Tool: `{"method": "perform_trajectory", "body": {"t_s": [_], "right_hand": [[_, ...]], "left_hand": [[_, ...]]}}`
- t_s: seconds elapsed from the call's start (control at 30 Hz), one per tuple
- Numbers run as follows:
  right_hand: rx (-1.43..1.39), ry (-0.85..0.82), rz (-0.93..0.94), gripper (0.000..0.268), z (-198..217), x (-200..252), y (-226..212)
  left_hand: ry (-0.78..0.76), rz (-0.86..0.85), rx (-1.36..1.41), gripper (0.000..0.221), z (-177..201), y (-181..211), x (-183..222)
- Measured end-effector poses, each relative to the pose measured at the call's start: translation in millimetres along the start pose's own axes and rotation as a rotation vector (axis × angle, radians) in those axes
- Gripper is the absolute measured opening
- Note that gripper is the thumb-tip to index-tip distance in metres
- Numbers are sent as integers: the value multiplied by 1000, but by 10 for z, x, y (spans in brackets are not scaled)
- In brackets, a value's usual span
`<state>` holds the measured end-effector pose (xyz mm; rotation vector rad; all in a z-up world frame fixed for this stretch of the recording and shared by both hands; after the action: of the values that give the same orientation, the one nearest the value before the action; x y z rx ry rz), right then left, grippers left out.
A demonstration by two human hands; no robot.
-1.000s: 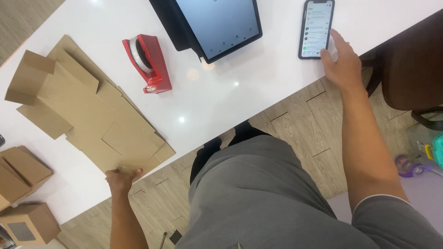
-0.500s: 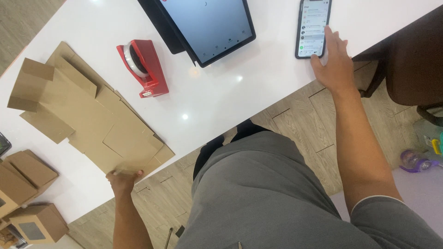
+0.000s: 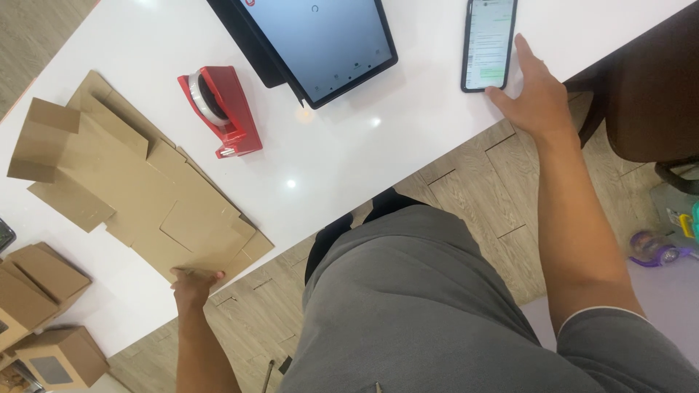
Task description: Folding cardboard sheets into boxes and interacting with a tablet
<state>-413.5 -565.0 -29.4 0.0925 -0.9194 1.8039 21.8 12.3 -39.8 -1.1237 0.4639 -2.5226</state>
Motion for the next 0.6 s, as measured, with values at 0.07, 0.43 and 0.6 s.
{"method": "perform_trajectory", "body": {"t_s": [0.07, 0.43, 0.6], "right_hand": [[15, 4, 22, 84, 4, 12, -42], [16, -16, -77, 87, 18, 89, -292], [16, -28, -39, 90, 70, 85, -312]], "left_hand": [[10, -31, 40, 131, 9, -4, 51], [13, -103, 123, 135, -43, -92, -91], [55, -114, 3, 139, -30, -103, -98]]}}
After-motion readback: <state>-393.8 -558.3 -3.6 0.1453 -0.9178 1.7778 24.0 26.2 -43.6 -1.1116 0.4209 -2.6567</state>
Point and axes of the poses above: each hand's wrist, its own x-axis away from the middle knuckle, its own z-axis out of the back of the hand, y = z × x, the point moved 2 cm from there along -x, towards the middle knuckle, and after that the axes turned 3 degrees about -x, right-handed, at the moved point
